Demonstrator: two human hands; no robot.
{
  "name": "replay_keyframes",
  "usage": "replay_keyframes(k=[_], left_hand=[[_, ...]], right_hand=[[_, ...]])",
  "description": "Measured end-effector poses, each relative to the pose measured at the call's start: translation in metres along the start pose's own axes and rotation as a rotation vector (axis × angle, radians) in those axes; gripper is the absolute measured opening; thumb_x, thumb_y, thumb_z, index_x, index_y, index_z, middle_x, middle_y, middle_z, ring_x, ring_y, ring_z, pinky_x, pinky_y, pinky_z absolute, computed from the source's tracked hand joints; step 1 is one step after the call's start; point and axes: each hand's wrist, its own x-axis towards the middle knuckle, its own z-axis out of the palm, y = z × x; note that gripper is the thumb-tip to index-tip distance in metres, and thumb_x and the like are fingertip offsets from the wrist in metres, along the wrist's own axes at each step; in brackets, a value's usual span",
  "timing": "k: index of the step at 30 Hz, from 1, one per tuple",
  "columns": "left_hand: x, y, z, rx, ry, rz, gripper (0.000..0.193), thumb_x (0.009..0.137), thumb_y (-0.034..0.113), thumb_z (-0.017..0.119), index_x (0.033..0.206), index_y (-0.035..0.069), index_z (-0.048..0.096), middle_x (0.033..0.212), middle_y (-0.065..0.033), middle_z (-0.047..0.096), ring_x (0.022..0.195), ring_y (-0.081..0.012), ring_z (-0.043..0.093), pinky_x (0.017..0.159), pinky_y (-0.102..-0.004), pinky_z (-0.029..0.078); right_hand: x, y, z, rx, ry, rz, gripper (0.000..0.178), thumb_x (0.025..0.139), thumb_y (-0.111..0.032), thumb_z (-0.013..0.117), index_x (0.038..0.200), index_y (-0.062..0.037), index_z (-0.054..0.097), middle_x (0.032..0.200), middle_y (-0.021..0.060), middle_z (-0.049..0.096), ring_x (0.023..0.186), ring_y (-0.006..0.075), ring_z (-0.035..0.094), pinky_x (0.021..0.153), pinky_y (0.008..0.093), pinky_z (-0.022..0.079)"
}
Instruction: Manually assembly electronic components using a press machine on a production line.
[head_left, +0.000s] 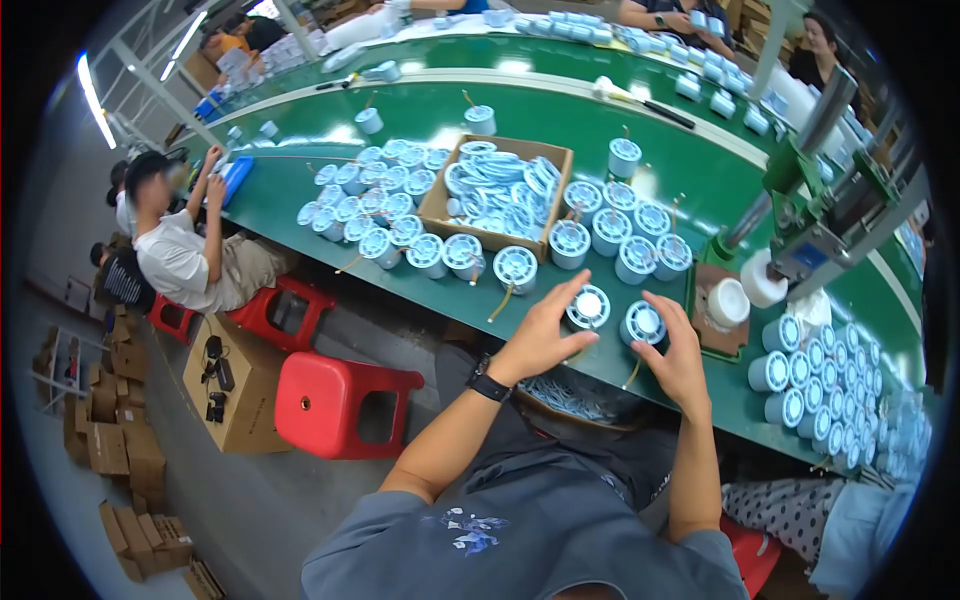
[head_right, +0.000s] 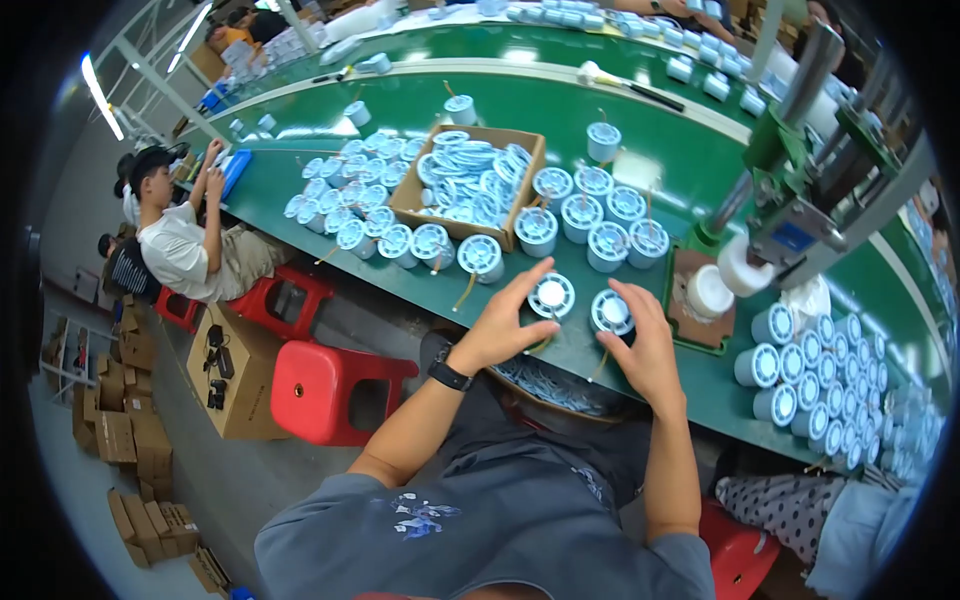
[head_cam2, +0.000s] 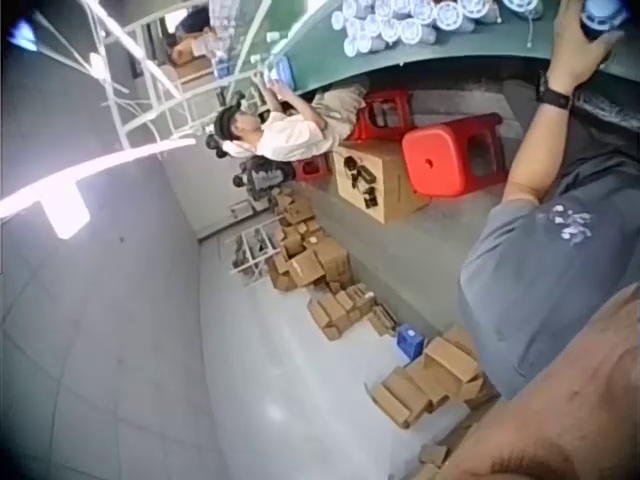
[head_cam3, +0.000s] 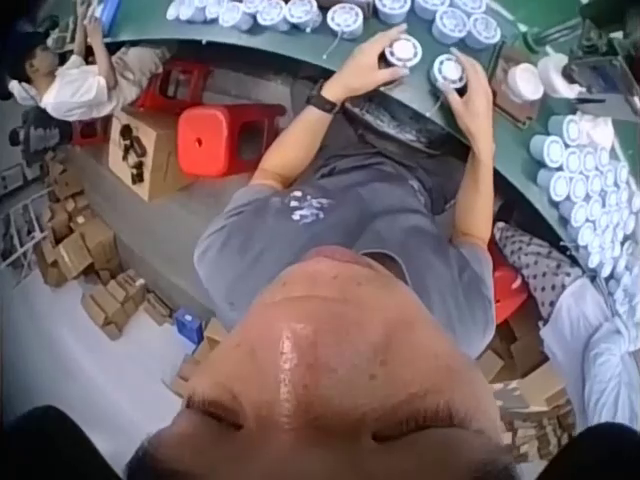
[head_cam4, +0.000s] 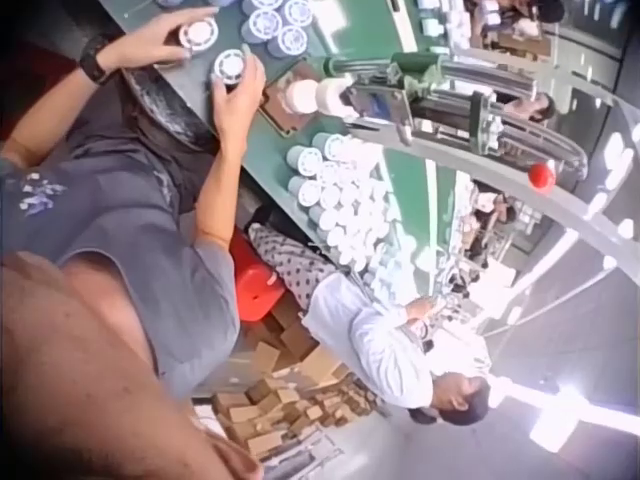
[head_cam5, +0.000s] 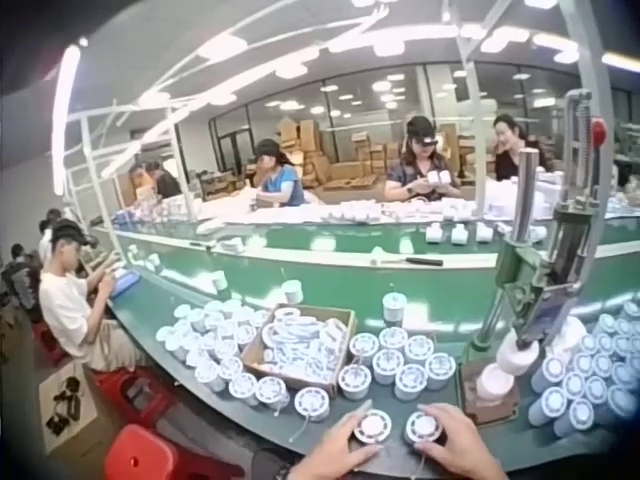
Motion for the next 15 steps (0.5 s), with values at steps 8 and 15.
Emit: replay_keyframes(k=[8, 15], left_hand=[[0.004, 0.002, 0.000, 0.084, -0.012, -0.038, 0.078, 0.080, 0.008, 0.075, 0.149, 0.004, 0.039, 0.141, -0.0200, 0.053, 0.129, -0.0338, 0.053, 0.107, -0.0379, 0.041], [0.021, 0.039, -0.057, 0.374, 0.153, 0.111, 0.054, 0.082, 0.008, 0.071, 0.134, 0.003, 0.056, 0.126, -0.0192, 0.063, 0.111, -0.0312, 0.064, 0.094, -0.0386, 0.049]], right_hand=[[0.013, -0.007, 0.005, 0.070, -0.059, -0.036, 0.067, 0.073, -0.003, 0.078, 0.136, -0.0054, 0.054, 0.130, 0.0166, 0.057, 0.121, 0.0347, 0.054, 0.101, 0.0409, 0.044], [0.012, -0.012, -0.010, -0.022, 0.045, -0.098, 0.063, 0.075, 0.001, 0.075, 0.134, -0.0065, 0.055, 0.129, 0.0158, 0.058, 0.119, 0.0326, 0.057, 0.098, 0.0404, 0.046]])
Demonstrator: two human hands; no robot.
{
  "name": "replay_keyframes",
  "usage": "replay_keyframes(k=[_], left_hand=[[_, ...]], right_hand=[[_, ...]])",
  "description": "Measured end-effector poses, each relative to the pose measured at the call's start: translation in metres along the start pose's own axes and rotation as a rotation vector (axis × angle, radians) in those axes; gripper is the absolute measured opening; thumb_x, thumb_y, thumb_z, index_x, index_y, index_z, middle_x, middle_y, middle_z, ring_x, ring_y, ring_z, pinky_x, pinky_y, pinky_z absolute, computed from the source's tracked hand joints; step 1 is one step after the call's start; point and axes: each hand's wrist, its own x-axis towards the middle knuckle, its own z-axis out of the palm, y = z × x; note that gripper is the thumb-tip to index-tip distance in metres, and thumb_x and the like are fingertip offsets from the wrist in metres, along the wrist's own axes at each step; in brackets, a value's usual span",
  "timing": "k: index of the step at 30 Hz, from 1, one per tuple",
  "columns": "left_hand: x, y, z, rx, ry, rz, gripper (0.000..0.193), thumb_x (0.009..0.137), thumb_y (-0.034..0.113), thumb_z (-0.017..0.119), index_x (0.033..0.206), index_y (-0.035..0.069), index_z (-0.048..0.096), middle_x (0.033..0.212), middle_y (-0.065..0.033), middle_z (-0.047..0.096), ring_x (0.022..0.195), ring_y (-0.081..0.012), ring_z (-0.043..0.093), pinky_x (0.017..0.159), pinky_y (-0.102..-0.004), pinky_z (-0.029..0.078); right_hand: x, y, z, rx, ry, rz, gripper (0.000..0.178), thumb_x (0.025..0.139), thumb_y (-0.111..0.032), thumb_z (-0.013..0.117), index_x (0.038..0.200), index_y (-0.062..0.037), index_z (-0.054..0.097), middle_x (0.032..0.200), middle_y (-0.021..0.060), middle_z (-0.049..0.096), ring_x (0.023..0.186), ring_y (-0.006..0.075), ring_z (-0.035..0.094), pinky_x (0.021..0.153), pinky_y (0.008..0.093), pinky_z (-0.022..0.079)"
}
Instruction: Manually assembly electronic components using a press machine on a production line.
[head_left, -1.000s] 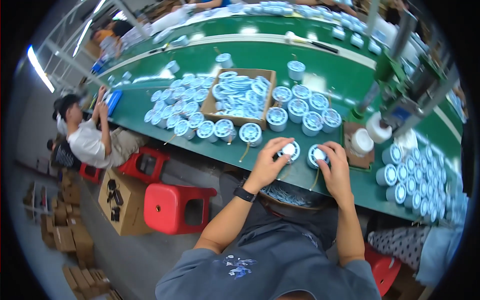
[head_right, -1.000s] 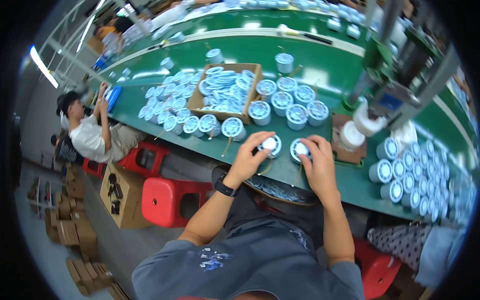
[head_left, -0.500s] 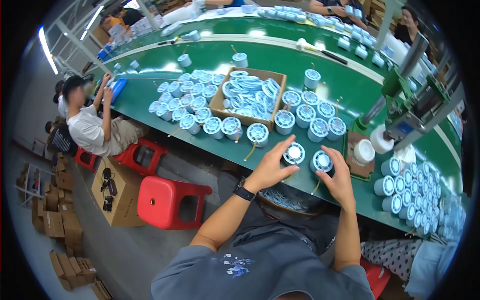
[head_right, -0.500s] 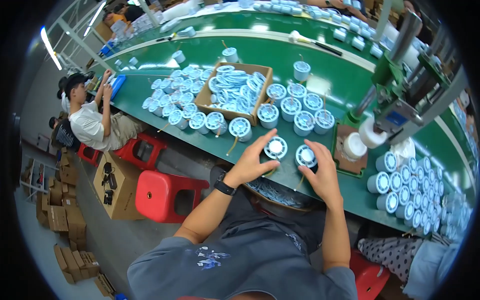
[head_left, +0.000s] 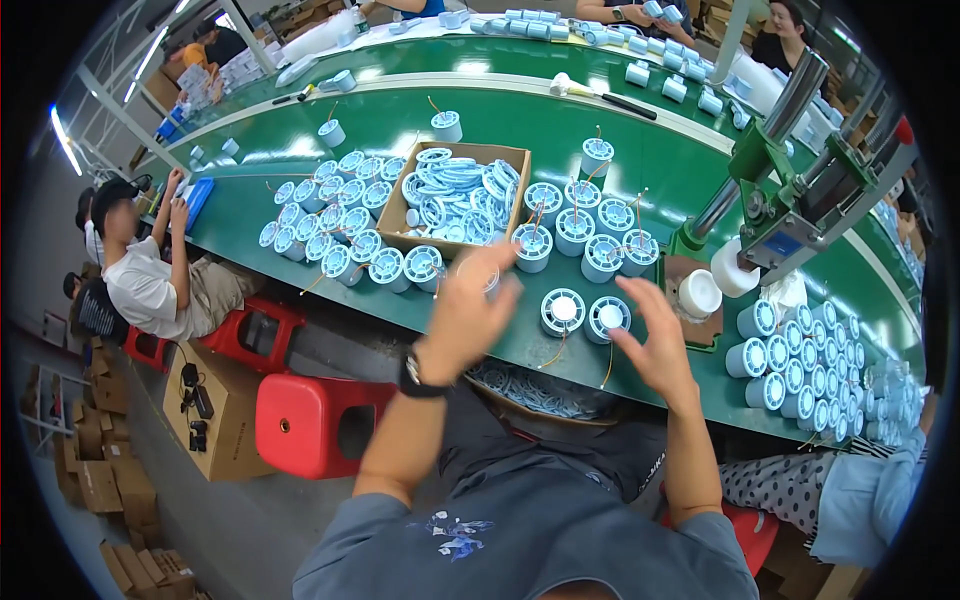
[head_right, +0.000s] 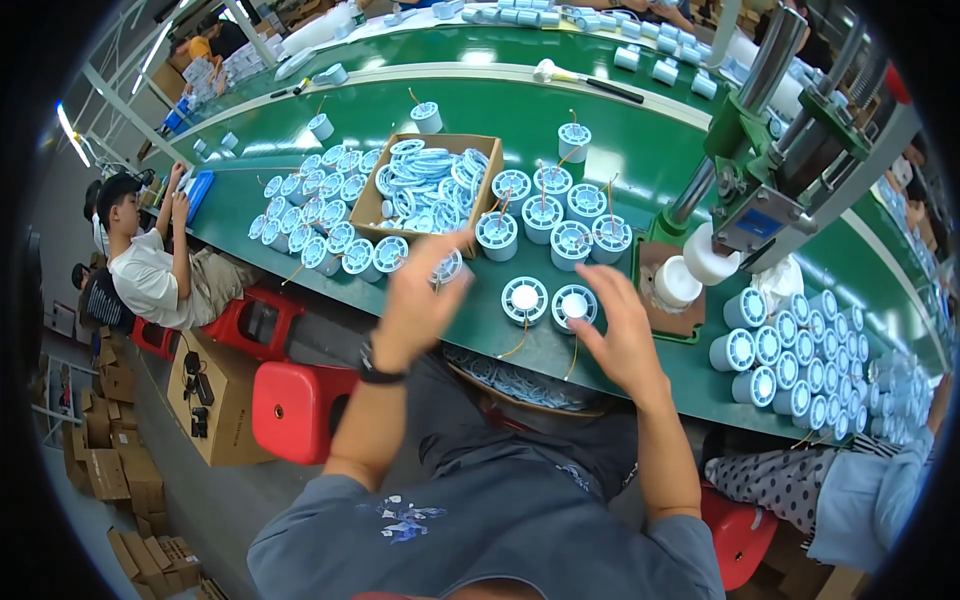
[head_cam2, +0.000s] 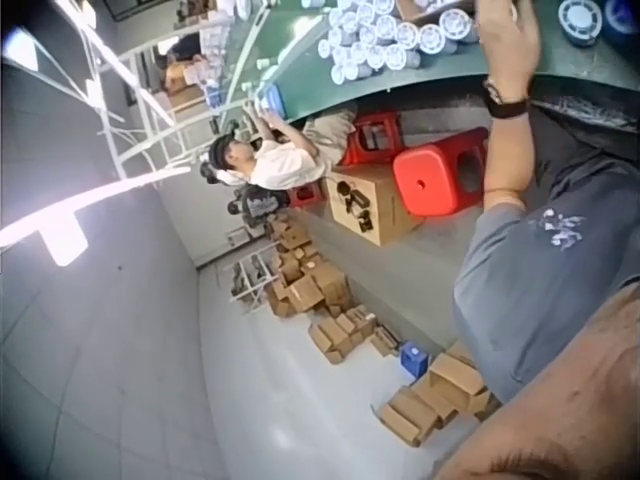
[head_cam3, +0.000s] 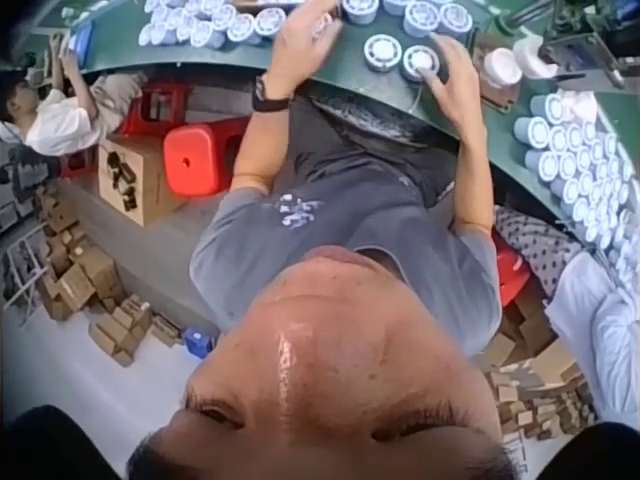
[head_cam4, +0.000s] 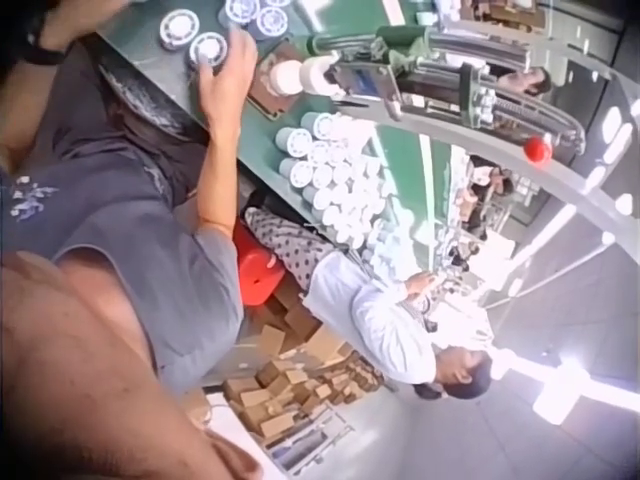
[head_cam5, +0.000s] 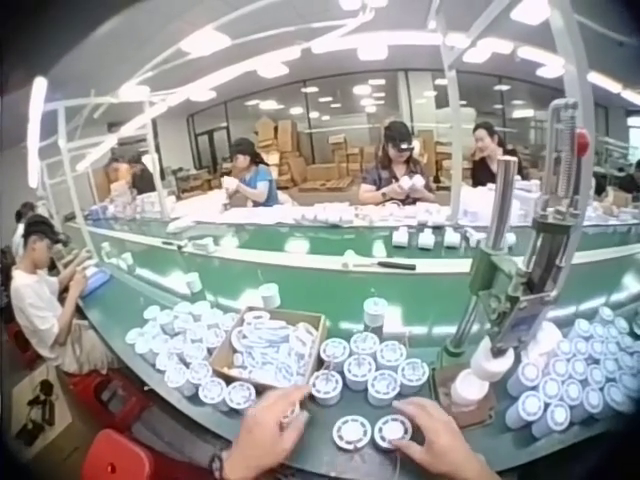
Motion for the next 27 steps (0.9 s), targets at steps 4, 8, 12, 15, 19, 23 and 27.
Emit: replay_keyframes(k=[4, 8, 12, 15, 19, 23, 27], left_hand=[[0.068, -0.092, -0.057, 0.575, 0.025, -0.094, 0.035, 0.082, 0.015, 0.072, 0.116, 0.006, 0.067, 0.105, -0.0189, 0.068, 0.095, -0.0349, 0.065, 0.082, -0.0427, 0.052], [0.079, -0.123, -0.053, 0.726, -0.006, -0.132, 0.029, 0.081, 0.019, 0.074, 0.107, 0.007, 0.070, 0.096, -0.0183, 0.068, 0.094, -0.0369, 0.065, 0.082, -0.0442, 0.052], [0.075, -0.131, -0.053, 0.641, -0.005, -0.164, 0.026, 0.079, 0.016, 0.073, 0.103, 0.007, 0.071, 0.100, -0.0198, 0.067, 0.096, -0.0381, 0.064, 0.085, -0.0457, 0.052], [0.077, -0.132, -0.055, 0.554, -0.008, -0.136, 0.025, 0.078, 0.014, 0.072, 0.102, 0.007, 0.071, 0.102, -0.0204, 0.066, 0.097, -0.0384, 0.063, 0.087, -0.0460, 0.052], [0.074, -0.139, -0.059, 0.503, -0.015, -0.101, 0.025, 0.077, 0.010, 0.069, 0.101, 0.007, 0.072, 0.098, -0.0197, 0.067, 0.095, -0.0378, 0.064, 0.086, -0.0456, 0.051], [0.074, -0.139, -0.059, 0.554, 0.080, -0.106, 0.027, 0.075, 0.007, 0.065, 0.102, 0.007, 0.073, 0.096, -0.0191, 0.068, 0.092, -0.0373, 0.065, 0.084, -0.0455, 0.052], [0.076, -0.151, -0.061, 0.508, 0.100, -0.007, 0.028, 0.075, 0.007, 0.065, 0.101, 0.006, 0.073, 0.095, -0.0192, 0.069, 0.091, -0.0373, 0.066, 0.084, -0.0454, 0.052]], right_hand=[[0.066, -0.035, 0.006, -0.088, 0.019, -0.249, 0.046, 0.078, -0.003, 0.073, 0.123, -0.0050, 0.061, 0.115, 0.0158, 0.061, 0.108, 0.0349, 0.059, 0.092, 0.0416, 0.049], [0.161, -0.022, 0.045, -0.317, -0.028, -0.210, 0.033, 0.081, -0.007, 0.070, 0.113, -0.0076, 0.065, 0.110, 0.0165, 0.063, 0.106, 0.0358, 0.060, 0.089, 0.0451, 0.051], [0.261, 0.040, 0.041, -0.712, 0.117, 0.180, 0.035, 0.078, -0.013, 0.070, 0.113, -0.0103, 0.066, 0.111, 0.0158, 0.066, 0.106, 0.0348, 0.063, 0.089, 0.0454, 0.054], [0.287, 0.124, 0.031, -0.787, -0.015, 0.260, 0.040, 0.077, -0.017, 0.071, 0.116, -0.0105, 0.068, 0.113, 0.0170, 0.068, 0.104, 0.0352, 0.066, 0.089, 0.0453, 0.055], [0.303, 0.166, 0.027, -0.732, -0.317, 0.234, 0.043, 0.076, -0.018, 0.071, 0.118, -0.0105, 0.067, 0.115, 0.0188, 0.069, 0.106, 0.0355, 0.066, 0.092, 0.0443, 0.054], [0.312, 0.138, 0.024, -0.667, -0.071, 0.294, 0.047, 0.072, -0.014, 0.072, 0.118, -0.0092, 0.066, 0.110, 0.0204, 0.070, 0.105, 0.0359, 0.067, 0.091, 0.0432, 0.053], [0.309, 0.014, 0.020, -0.622, -0.014, 0.005, 0.049, 0.073, -0.012, 0.070, 0.121, -0.0055, 0.061, 0.112, 0.0201, 0.066, 0.104, 0.0373, 0.065, 0.093, 0.0445, 0.051]])
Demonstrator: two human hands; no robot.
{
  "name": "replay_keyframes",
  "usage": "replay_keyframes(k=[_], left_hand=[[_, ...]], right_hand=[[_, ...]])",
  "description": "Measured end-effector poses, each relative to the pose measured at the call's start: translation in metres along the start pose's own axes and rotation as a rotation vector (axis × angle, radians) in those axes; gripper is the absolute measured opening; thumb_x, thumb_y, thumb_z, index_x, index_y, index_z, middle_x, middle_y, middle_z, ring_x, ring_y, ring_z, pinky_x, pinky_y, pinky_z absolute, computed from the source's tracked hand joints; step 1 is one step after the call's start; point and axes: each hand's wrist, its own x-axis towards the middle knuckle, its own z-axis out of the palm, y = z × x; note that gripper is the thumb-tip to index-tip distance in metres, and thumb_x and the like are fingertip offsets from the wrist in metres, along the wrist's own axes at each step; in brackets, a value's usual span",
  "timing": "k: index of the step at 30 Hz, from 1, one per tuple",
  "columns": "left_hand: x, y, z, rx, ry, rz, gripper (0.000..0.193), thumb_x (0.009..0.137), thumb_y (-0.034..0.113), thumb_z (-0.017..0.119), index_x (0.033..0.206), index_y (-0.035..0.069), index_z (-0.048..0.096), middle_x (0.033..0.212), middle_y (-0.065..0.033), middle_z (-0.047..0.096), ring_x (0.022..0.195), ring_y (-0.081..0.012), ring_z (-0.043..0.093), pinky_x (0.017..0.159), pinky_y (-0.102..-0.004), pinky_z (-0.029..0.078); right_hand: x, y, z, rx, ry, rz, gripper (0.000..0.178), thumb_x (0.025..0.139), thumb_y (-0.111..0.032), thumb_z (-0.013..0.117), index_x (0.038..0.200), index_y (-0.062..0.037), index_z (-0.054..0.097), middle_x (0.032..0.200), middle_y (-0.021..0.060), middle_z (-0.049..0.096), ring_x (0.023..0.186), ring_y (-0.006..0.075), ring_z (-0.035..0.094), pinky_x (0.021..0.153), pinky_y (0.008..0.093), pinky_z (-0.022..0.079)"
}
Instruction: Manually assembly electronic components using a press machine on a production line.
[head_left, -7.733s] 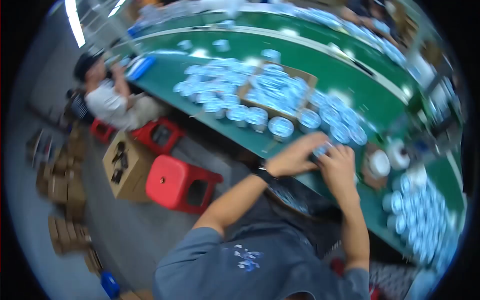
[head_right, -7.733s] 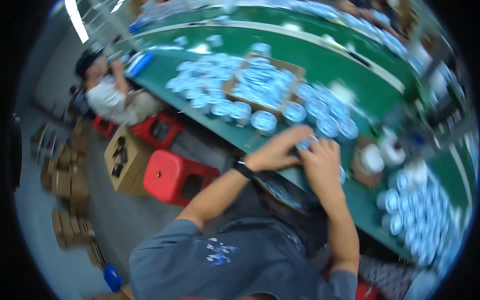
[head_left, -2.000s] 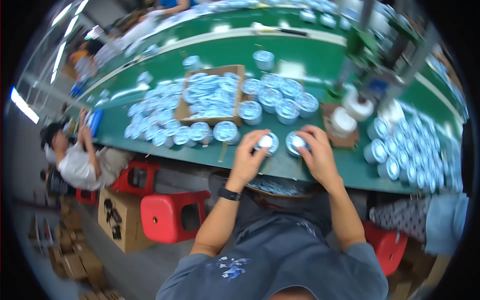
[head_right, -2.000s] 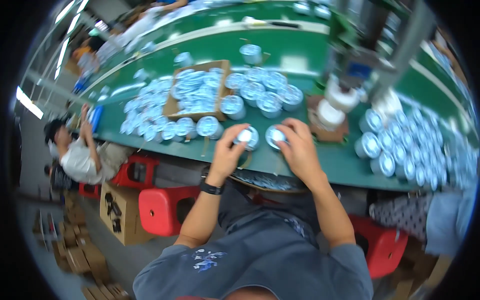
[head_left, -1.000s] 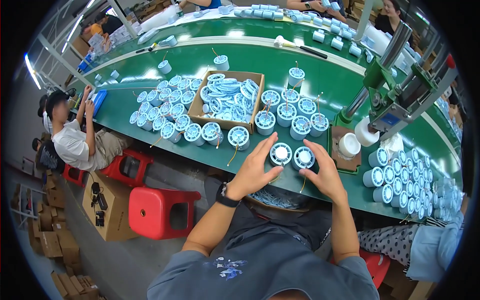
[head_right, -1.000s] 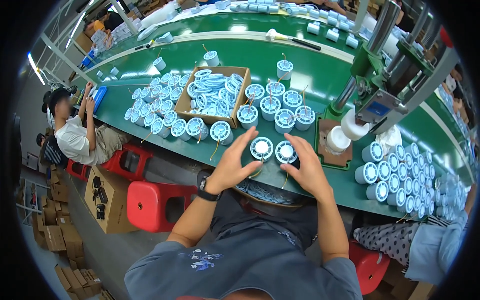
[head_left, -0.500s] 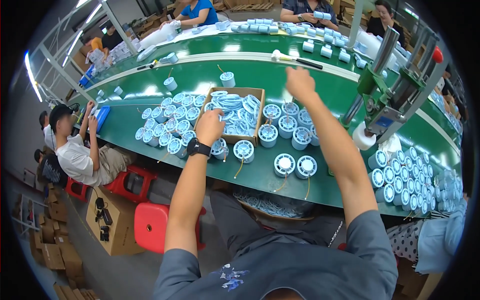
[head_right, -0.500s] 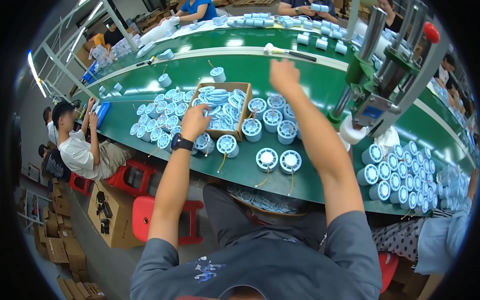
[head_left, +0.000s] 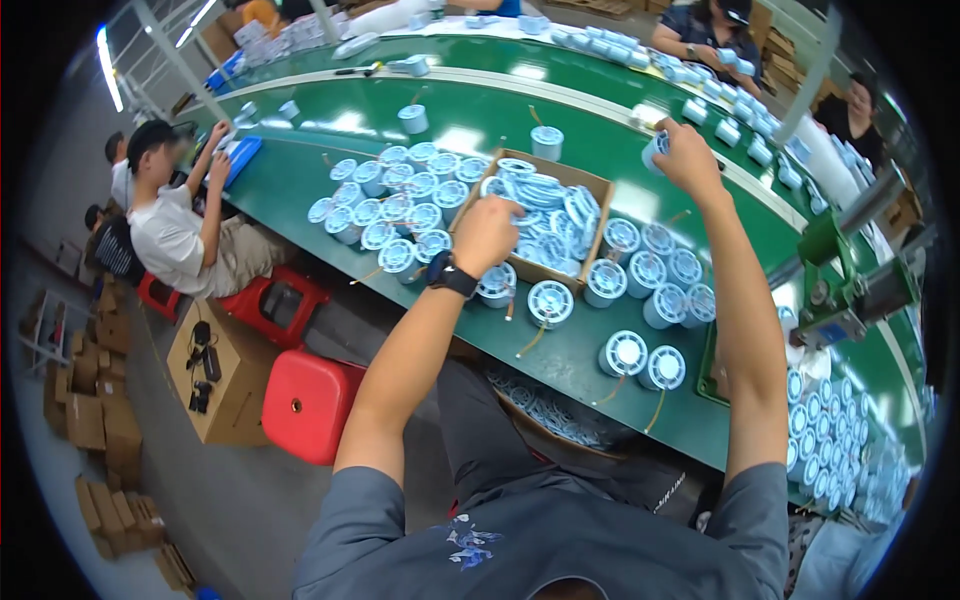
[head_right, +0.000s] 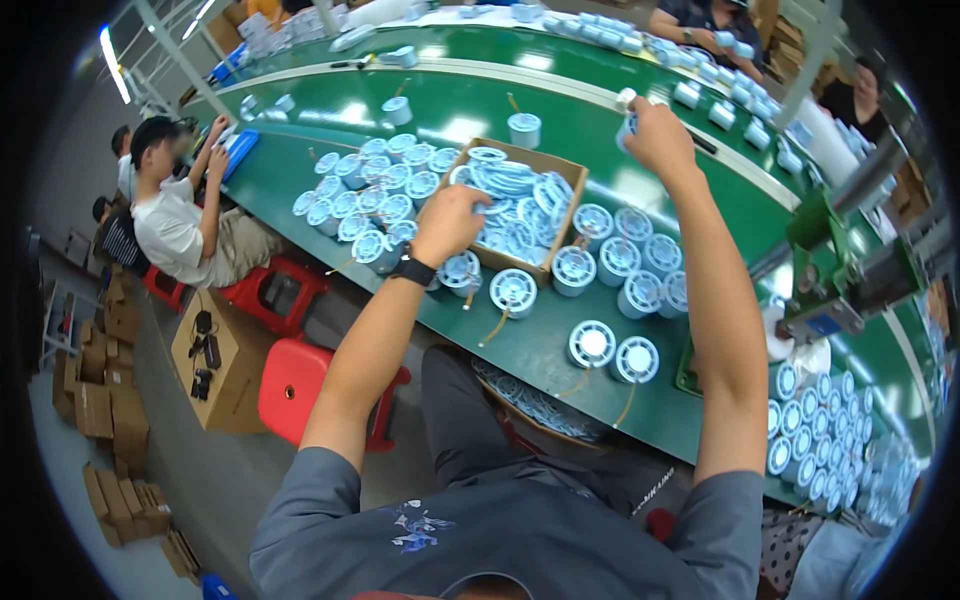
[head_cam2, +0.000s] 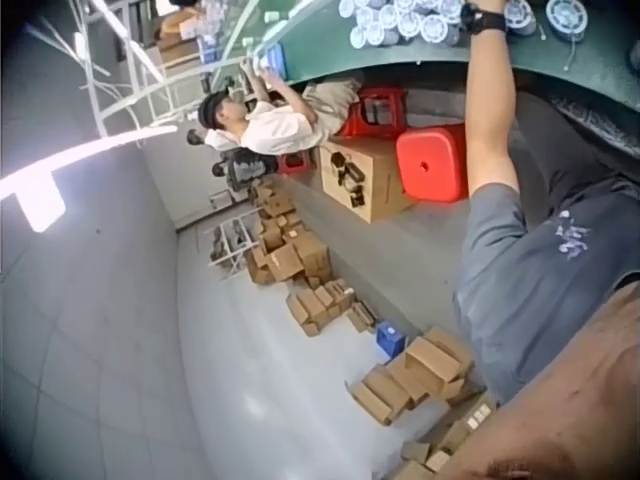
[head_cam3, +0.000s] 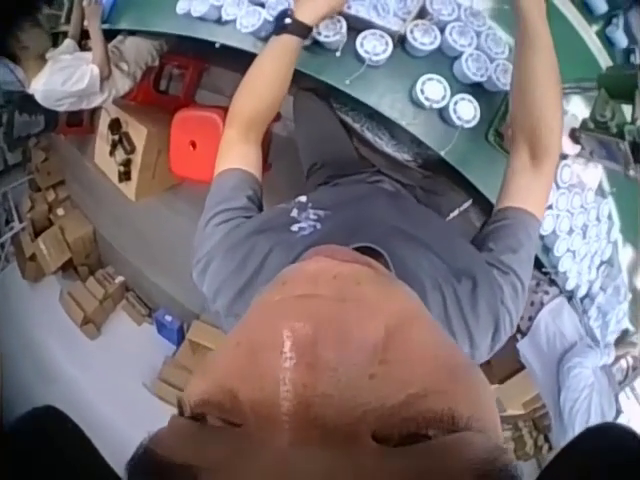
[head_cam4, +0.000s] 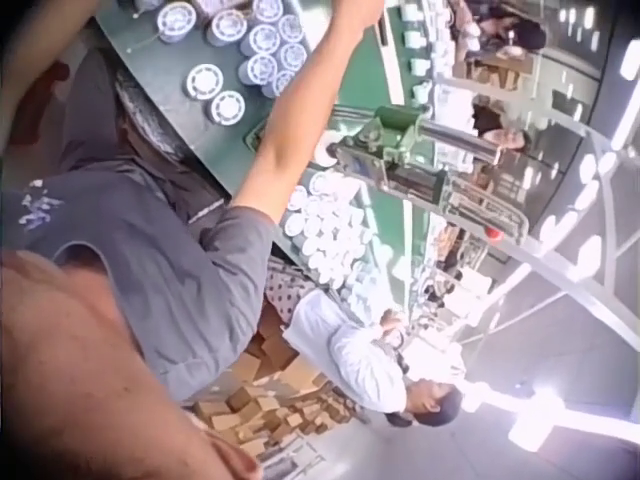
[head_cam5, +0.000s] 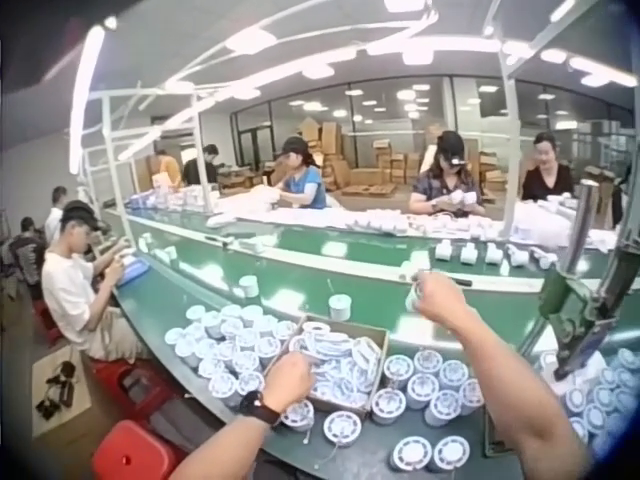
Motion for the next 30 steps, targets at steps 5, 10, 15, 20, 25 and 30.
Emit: replay_keyframes(k=[5, 10, 15, 20, 25, 30], left_hand=[[0.013, -0.009, -0.005, -0.079, -0.204, 0.037, 0.027, 0.077, 0.004, 0.059, 0.098, 0.006, 0.075, 0.095, -0.0209, 0.070, 0.094, -0.0368, 0.066, 0.088, -0.0459, 0.052], [0.012, -0.002, -0.017, -0.154, -0.201, 0.162, 0.024, 0.080, 0.008, 0.062, 0.099, 0.003, 0.075, 0.092, -0.0220, 0.071, 0.092, -0.0370, 0.068, 0.088, -0.0446, 0.053], [-0.029, 0.031, -0.109, -0.434, -0.064, -0.180, 0.035, 0.086, 0.010, 0.064, 0.120, 0.001, 0.066, 0.107, -0.0195, 0.070, 0.097, -0.0338, 0.067, 0.088, -0.0408, 0.052], [-0.079, 0.042, -0.131, -0.608, 0.155, -0.008, 0.059, 0.081, 0.014, 0.074, 0.134, -0.001, 0.052, 0.128, -0.0229, 0.058, 0.116, -0.0323, 0.059, 0.093, -0.0386, 0.050], [-0.090, 0.006, -0.133, -0.075, 0.390, -0.121, 0.062, 0.077, 0.017, 0.082, 0.129, -0.003, 0.054, 0.125, -0.0174, 0.062, 0.115, -0.0249, 0.061, 0.093, -0.0333, 0.050], [-0.106, -0.165, -0.167, -0.078, 0.744, -0.504, 0.053, 0.074, 0.017, 0.083, 0.119, -0.001, 0.061, 0.107, -0.0133, 0.070, 0.096, -0.0234, 0.068, 0.085, -0.0350, 0.053]], right_hand=[[-0.095, -0.139, -0.054, 0.299, -0.223, -0.621, 0.049, 0.071, -0.009, 0.074, 0.119, -0.0070, 0.062, 0.111, 0.0147, 0.063, 0.105, 0.0352, 0.062, 0.093, 0.0433, 0.051], [-0.153, -0.177, -0.040, 0.328, -0.407, -0.816, 0.050, 0.071, -0.005, 0.072, 0.119, -0.0070, 0.062, 0.113, 0.0136, 0.062, 0.110, 0.0338, 0.059, 0.093, 0.0428, 0.051], [-0.134, -0.183, -0.037, 0.474, -0.124, -0.754, 0.052, 0.070, -0.004, 0.071, 0.121, -0.0049, 0.060, 0.117, 0.0182, 0.062, 0.107, 0.0379, 0.061, 0.091, 0.0434, 0.052], [-0.110, -0.221, -0.018, 0.700, -0.134, -0.602, 0.056, 0.071, -0.004, 0.073, 0.126, -0.0046, 0.058, 0.122, 0.0197, 0.062, 0.114, 0.0384, 0.058, 0.097, 0.0429, 0.049], [-0.127, -0.267, 0.012, 0.652, -0.052, -0.683, 0.061, 0.075, -0.006, 0.074, 0.133, -0.0057, 0.053, 0.134, 0.0248, 0.052, 0.123, 0.0430, 0.052, 0.101, 0.0448, 0.046], [-0.182, -0.240, -0.024, 0.696, -0.187, -0.797, 0.064, 0.078, -0.003, 0.072, 0.138, -0.0075, 0.050, 0.140, 0.0263, 0.044, 0.123, 0.0445, 0.051, 0.099, 0.0452, 0.047]])
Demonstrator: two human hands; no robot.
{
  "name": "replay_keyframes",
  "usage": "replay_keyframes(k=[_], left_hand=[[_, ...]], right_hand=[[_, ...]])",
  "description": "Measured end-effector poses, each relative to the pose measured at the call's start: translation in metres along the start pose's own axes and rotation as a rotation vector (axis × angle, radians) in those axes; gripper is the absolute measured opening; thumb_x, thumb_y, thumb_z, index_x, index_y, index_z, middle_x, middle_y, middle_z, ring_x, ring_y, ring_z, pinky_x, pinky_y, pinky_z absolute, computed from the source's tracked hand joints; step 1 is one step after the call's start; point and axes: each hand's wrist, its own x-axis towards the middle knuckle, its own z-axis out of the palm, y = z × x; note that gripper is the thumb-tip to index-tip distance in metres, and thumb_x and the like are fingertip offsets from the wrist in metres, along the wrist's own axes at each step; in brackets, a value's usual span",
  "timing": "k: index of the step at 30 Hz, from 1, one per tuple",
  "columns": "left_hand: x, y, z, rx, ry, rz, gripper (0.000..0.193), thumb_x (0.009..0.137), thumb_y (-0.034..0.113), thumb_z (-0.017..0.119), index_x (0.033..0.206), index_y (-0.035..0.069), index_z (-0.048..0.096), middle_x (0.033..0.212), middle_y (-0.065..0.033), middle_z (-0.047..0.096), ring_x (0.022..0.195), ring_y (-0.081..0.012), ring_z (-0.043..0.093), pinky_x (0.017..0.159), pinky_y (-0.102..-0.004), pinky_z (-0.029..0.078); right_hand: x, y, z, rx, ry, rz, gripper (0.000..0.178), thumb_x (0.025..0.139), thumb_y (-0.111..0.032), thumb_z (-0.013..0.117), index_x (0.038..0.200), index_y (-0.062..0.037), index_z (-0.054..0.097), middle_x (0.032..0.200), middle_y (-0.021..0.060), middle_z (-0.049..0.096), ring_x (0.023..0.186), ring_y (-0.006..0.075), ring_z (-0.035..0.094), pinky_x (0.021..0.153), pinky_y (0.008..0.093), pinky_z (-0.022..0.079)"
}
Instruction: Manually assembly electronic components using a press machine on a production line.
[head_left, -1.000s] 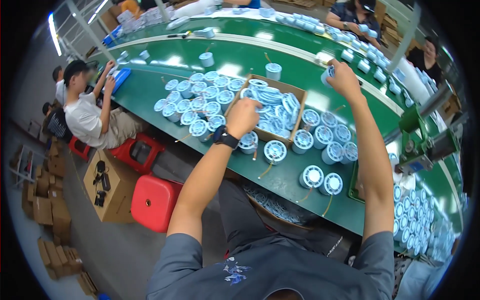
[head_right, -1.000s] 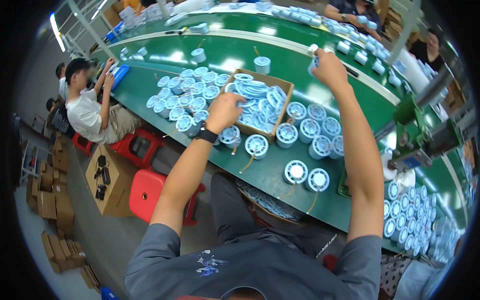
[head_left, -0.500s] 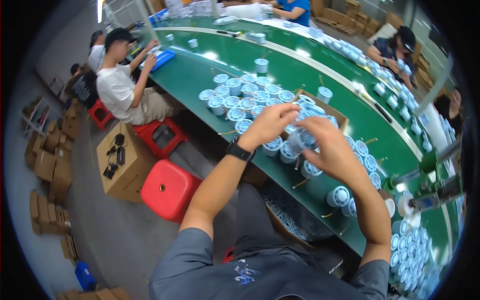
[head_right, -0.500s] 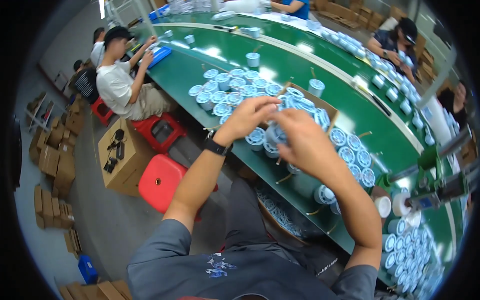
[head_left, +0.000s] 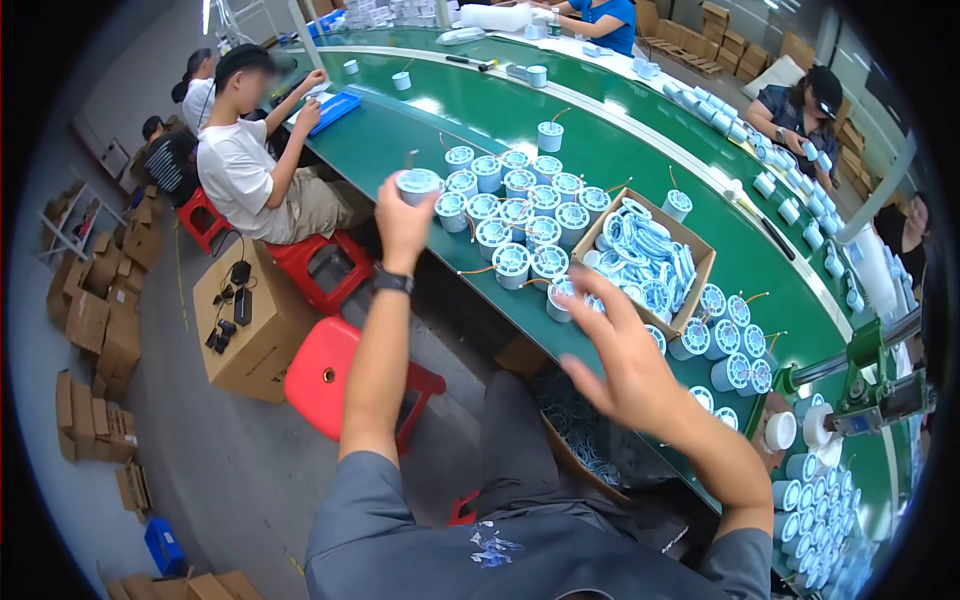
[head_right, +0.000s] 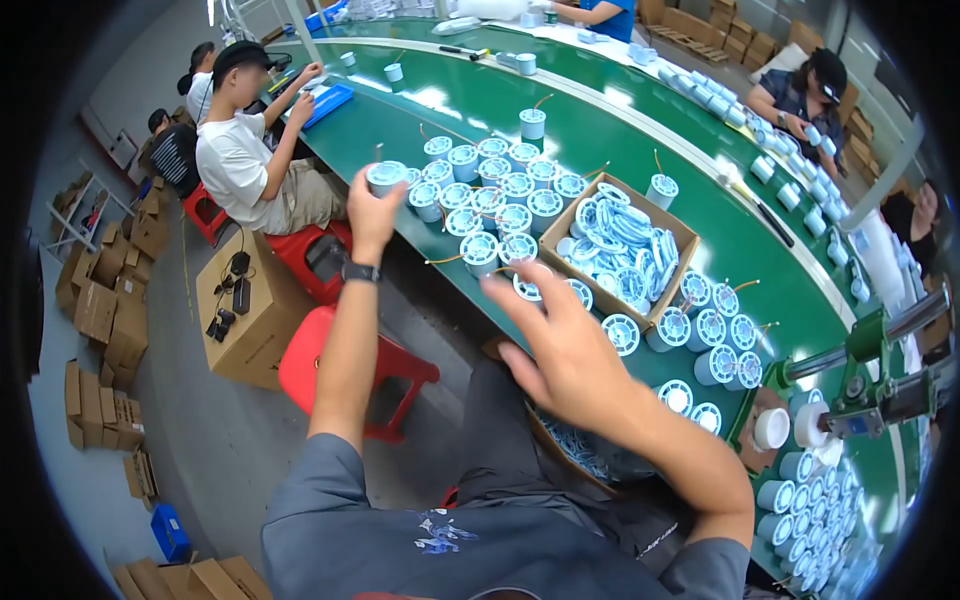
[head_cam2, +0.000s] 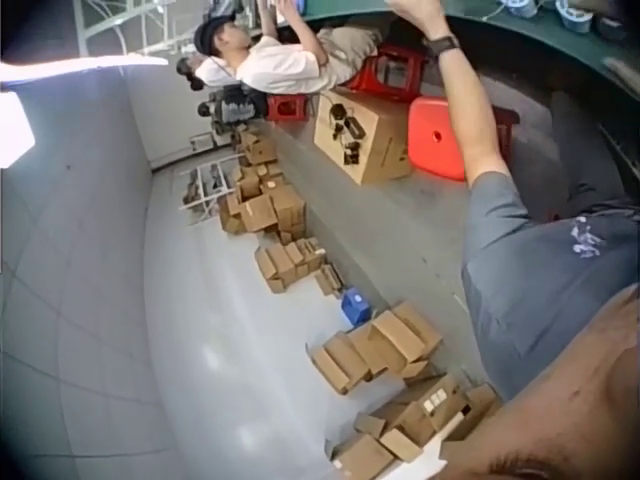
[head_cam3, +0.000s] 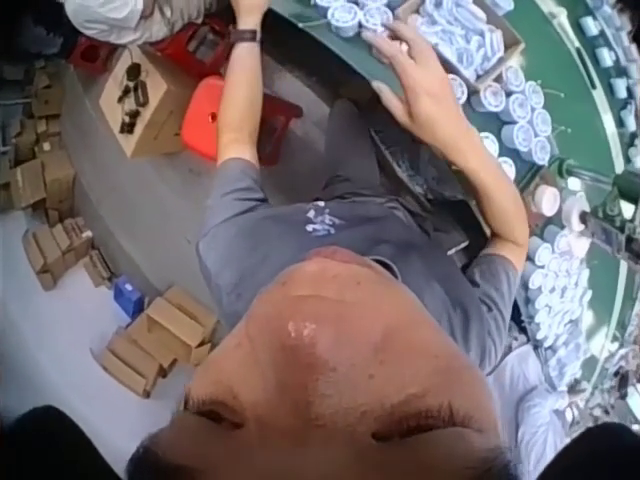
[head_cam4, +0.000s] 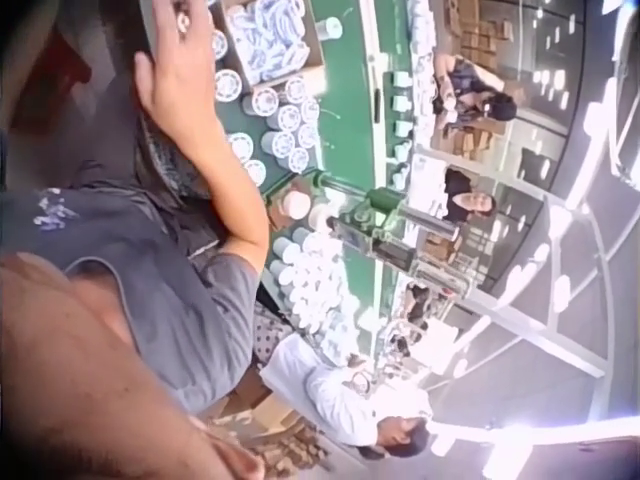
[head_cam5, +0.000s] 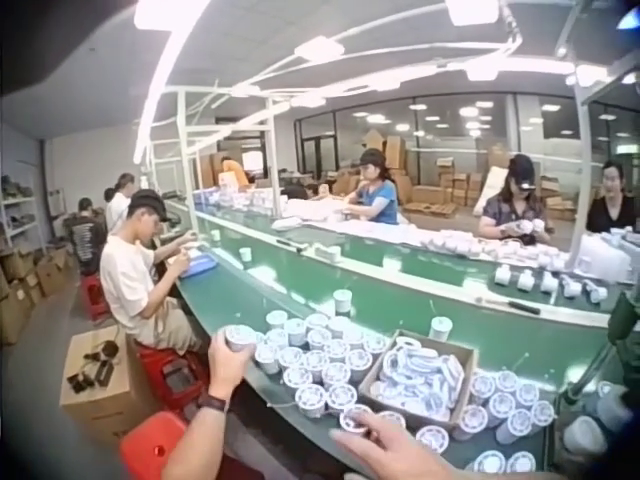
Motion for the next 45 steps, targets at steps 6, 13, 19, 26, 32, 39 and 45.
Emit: replay_keyframes(k=[6, 13, 19, 26, 32, 39, 45], left_hand=[[0.078, -0.131, 0.044, 0.131, 0.010, -0.177, 0.059, 0.068, 0.022, 0.086, 0.116, -0.001, 0.062, 0.106, -0.0159, 0.071, 0.096, -0.0273, 0.069, 0.085, -0.0371, 0.054], [0.082, -0.156, 0.093, -0.157, -0.251, -0.277, 0.066, 0.082, 0.028, 0.077, 0.132, -0.006, 0.053, 0.121, -0.0171, 0.066, 0.109, -0.0248, 0.065, 0.094, -0.0340, 0.050], [0.091, -0.144, 0.087, -0.387, -0.378, -0.362, 0.070, 0.097, 0.044, 0.060, 0.142, -0.008, 0.045, 0.135, -0.0214, 0.058, 0.125, -0.0249, 0.057, 0.107, -0.0342, 0.041], [0.087, -0.130, 0.058, -0.468, -0.748, -0.409, 0.082, 0.101, 0.059, 0.042, 0.147, -0.009, 0.037, 0.148, -0.0208, 0.046, 0.136, -0.0277, 0.045, 0.114, -0.0341, 0.033], [0.093, -0.117, 0.056, -0.191, -0.385, -0.329, 0.076, 0.101, 0.057, 0.042, 0.132, -0.012, 0.052, 0.135, -0.0237, 0.058, 0.127, -0.0315, 0.055, 0.108, -0.0352, 0.039], [0.085, 0.031, 0.074, 0.085, -0.261, 0.121, 0.038, 0.097, 0.035, 0.053, 0.105, 0.002, 0.070, 0.096, -0.0191, 0.071, 0.089, -0.0392, 0.066, 0.079, -0.0436, 0.052], [0.054, 0.195, 0.153, -0.107, -0.615, 0.476, 0.030, 0.094, 0.032, 0.060, 0.094, 0.005, 0.073, 0.088, -0.0161, 0.071, 0.082, -0.0351, 0.068, 0.074, -0.0419, 0.053]], right_hand=[[-0.100, -0.007, -0.021, 0.085, -0.011, 0.130, 0.052, 0.074, 0.000, 0.074, 0.124, -0.0022, 0.060, 0.132, 0.0226, 0.051, 0.114, 0.0370, 0.057, 0.090, 0.0421, 0.052], [-0.150, 0.007, -0.038, -0.073, 0.284, 0.483, 0.043, 0.077, 0.004, 0.064, 0.119, 0.0014, 0.059, 0.128, 0.0201, 0.054, 0.108, 0.0311, 0.058, 0.083, 0.0357, 0.051], [-0.141, 0.019, -0.058, -0.149, 0.337, 0.443, 0.042, 0.078, 0.004, 0.061, 0.120, 0.0009, 0.059, 0.128, 0.0191, 0.054, 0.107, 0.0307, 0.058, 0.083, 0.0353, 0.050], [-0.141, 0.041, -0.084, -0.285, 0.417, 0.427, 0.042, 0.079, 0.007, 0.059, 0.121, 0.0007, 0.058, 0.127, 0.0172, 0.057, 0.104, 0.0281, 0.060, 0.083, 0.0346, 0.050], [-0.189, 0.052, -0.094, -0.309, 0.553, 0.494, 0.037, 0.084, 0.005, 0.058, 0.120, 0.0015, 0.059, 0.123, 0.0153, 0.058, 0.099, 0.0241, 0.060, 0.083, 0.0320, 0.049], [-0.302, 0.084, -0.067, -0.425, 0.820, 0.622, 0.023, 0.090, 0.003, 0.056, 0.111, 0.0022, 0.063, 0.108, 0.0108, 0.064, 0.090, 0.0188, 0.061, 0.080, 0.0299, 0.049], [-0.299, 0.083, -0.044, -0.518, 0.902, 0.543, 0.016, 0.082, 0.006, 0.058, 0.093, 0.0013, 0.069, 0.088, 0.0165, 0.068, 0.081, 0.0303, 0.066, 0.076, 0.0369, 0.053]])
